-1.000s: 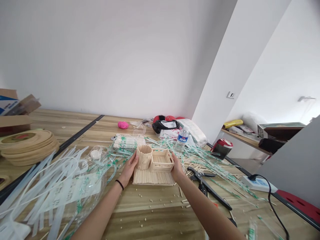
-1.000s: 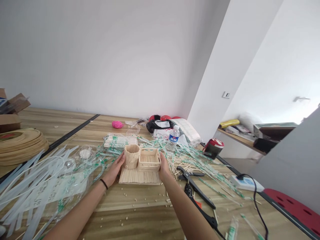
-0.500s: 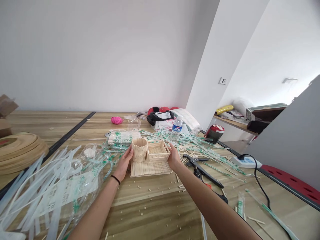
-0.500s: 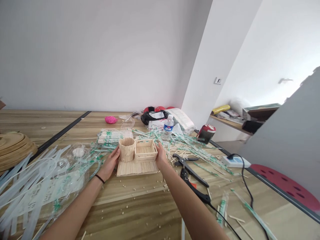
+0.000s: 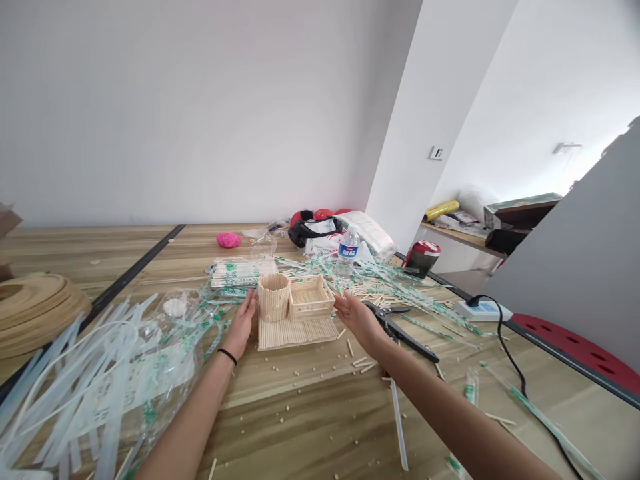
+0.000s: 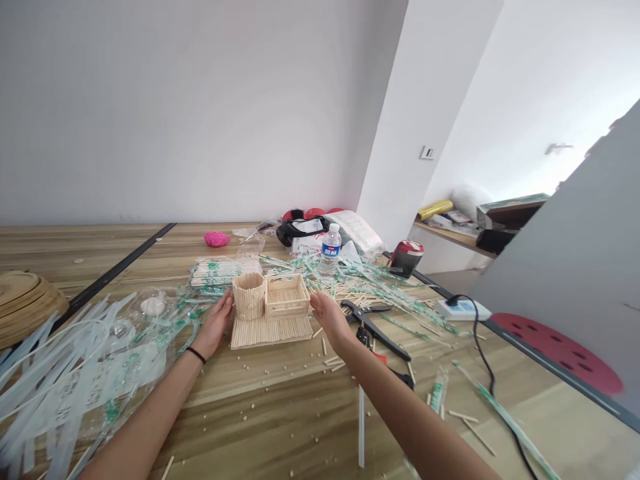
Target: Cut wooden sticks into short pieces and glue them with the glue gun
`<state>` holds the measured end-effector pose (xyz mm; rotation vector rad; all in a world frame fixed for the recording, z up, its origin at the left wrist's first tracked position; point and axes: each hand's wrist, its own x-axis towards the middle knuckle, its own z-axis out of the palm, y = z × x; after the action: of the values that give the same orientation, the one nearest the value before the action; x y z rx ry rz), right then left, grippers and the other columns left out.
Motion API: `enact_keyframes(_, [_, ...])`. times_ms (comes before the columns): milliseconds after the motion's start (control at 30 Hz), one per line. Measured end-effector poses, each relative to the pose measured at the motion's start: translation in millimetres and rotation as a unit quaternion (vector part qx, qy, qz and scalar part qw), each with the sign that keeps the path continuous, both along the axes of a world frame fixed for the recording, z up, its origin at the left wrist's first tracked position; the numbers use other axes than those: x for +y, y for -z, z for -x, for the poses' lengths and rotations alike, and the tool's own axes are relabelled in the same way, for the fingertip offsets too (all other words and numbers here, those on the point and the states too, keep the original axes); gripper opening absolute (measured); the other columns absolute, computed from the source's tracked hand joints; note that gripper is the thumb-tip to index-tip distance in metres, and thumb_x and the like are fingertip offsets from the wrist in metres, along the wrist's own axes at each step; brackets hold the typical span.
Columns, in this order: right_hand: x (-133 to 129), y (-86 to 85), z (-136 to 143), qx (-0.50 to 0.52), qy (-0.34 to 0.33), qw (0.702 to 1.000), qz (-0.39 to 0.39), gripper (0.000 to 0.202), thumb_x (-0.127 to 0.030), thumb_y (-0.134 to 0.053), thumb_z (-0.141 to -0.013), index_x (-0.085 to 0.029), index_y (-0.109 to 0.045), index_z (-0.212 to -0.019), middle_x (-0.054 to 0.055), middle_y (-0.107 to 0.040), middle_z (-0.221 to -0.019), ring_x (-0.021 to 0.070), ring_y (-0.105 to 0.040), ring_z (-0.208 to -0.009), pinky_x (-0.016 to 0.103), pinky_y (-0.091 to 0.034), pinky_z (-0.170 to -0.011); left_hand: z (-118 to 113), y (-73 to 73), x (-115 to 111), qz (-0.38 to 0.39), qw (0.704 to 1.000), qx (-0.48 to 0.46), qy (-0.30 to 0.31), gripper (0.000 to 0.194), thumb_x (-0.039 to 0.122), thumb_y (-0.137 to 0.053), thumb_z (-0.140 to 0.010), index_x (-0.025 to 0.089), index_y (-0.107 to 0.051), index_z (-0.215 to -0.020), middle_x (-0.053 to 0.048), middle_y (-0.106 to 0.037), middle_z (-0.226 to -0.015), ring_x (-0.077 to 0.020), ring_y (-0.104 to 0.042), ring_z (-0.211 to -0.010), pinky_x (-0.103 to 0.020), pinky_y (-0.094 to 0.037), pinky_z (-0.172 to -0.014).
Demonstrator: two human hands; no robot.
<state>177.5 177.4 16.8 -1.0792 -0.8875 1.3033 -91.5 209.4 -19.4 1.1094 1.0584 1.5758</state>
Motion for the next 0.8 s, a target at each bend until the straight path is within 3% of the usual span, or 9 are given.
enact_keyframes(167, [-87, -4.6, -24, -0.159, -0.027, 0.987, -0.001, 0.035, -0.016, -0.083, -0.055, -0.026, -0.077, -0.089, 0.006, -0.067, -0.123, 0.0362, -0.039, -0.133, 0.052, -0.012, -0.115, 5, -33.7, -5, -0.060, 0.986, 0.040, -0.148, 0.034, 0.028, -0.058, -0.090, 0.020, -0.055, -0.123, -0.010, -0.055, -0.131, -0.0274, -0.057, -0.111, -0.051, -0.048, -0.092])
enact_keyframes(200, [-103, -4.3, -28, -0.180, -0.027, 0.983, -0.001, 0.034, -0.017, -0.083, -0.056, -0.026, -0.078, -0.088, 0.006, -0.065, -0.127, 0.0369, -0.037, -0.134, 0.052, -0.009, -0.116, 3, -45.0, -9, -0.081, 0.980, 0.046, -0.173, 0.037, 0.026, -0.059, -0.089, 0.020, -0.053, -0.125, -0.010, -0.053, -0.134, -0.0294, -0.052, -0.118, -0.054, -0.042, -0.098])
enact_keyframes(267, [-130, -0.3, -35, -0.240, -0.029, 0.970, -0.006, 0.032, -0.022, -0.080, -0.060, -0.028, -0.078, -0.091, 0.006, -0.061, -0.131, 0.0369, -0.037, -0.135, 0.053, -0.010, -0.116, -4, -70.4, -20, -0.122, 0.971, 0.056, -0.197, 0.044, 0.018, -0.062, -0.086, 0.023, -0.049, -0.127, -0.007, -0.051, -0.135, -0.0235, -0.039, -0.132, -0.044, -0.025, -0.113])
enact_keyframes(333, [-149, 8.0, -40, -0.320, -0.032, 0.946, -0.023, 0.030, -0.027, -0.075, -0.066, -0.032, -0.077, -0.096, 0.005, -0.061, -0.131, 0.0369, -0.040, -0.133, 0.056, -0.016, -0.114, -15, -97.5, -39, -0.159, 0.968, 0.066, -0.182, 0.040, 0.018, -0.064, -0.083, 0.024, -0.053, -0.120, -0.005, -0.054, -0.130, -0.0207, -0.043, -0.129, -0.039, -0.026, -0.113])
enact_keyframes(467, [-173, 22.8, -37, -0.409, 0.002, 0.909, -0.077, 0.028, -0.033, -0.066, -0.074, -0.033, -0.076, -0.100, 0.005, -0.062, -0.129, 0.0371, -0.040, -0.133, 0.061, -0.027, -0.110, -42, -144.9, -97, -0.192, 0.975, 0.077, -0.080, 0.025, 0.028, -0.065, -0.082, 0.023, -0.062, -0.106, -0.002, -0.064, -0.106, -0.0212, -0.060, -0.105, -0.036, -0.048, -0.094])
enact_keyframes(567, [-188, 13.0, -24, -0.381, 0.002, 0.919, -0.102, 0.029, -0.037, -0.062, -0.080, -0.036, -0.072, -0.107, 0.004, -0.064, -0.127, 0.0347, -0.046, -0.129, 0.058, -0.033, -0.108, -58, -161.8, -146, -0.193, 0.979, 0.054, 0.029, 0.019, 0.035, -0.057, -0.087, 0.025, -0.067, -0.100, -0.003, -0.064, -0.094, -0.0211, -0.061, -0.090, -0.032, -0.053, -0.079])
enact_keyframes(667, [-203, -14.7, -4, -0.291, -0.027, 0.950, -0.115, 0.034, -0.044, -0.058, -0.085, -0.038, -0.065, -0.118, 0.002, -0.063, -0.129, 0.0312, -0.053, -0.124, 0.052, -0.037, -0.107, -70, -155.7, -185, -0.138, 0.976, 0.054, 0.158, 0.022, 0.042, -0.061, -0.085, 0.027, -0.069, -0.099, -0.004, -0.065, -0.085, -0.0198, -0.060, -0.077, -0.029, -0.054, -0.070])
enact_keyframes(733, [-211, -33.2, 13, -0.199, -0.067, 0.971, -0.114, 0.042, -0.048, -0.053, -0.088, -0.036, -0.058, -0.127, 0.004, -0.061, -0.132, 0.0299, -0.053, -0.124, 0.049, -0.040, -0.105, -77, -143.2, -204, -0.103, 0.950, 0.036, 0.292, 0.022, 0.042, -0.065, -0.082, 0.026, -0.070, -0.096, -0.002, -0.065, -0.079, -0.0181, -0.061, -0.071, -0.029, -0.054, -0.067])
enact_keyframes(800, [-216, -45.0, 29, -0.106, -0.117, 0.980, -0.120, 0.051, -0.054, -0.051, -0.087, -0.033, -0.052, -0.134, 0.005, -0.057, -0.137, 0.0295, -0.049, -0.127, 0.045, -0.040, -0.105, -82, -130.5, -219, -0.077, 0.942, -0.005, 0.327, 0.033, 0.051, -0.066, -0.079, 0.024, -0.071, -0.097, -0.004, -0.065, -0.084, -0.0192, -0.060, -0.077, -0.030, -0.053, -0.072])
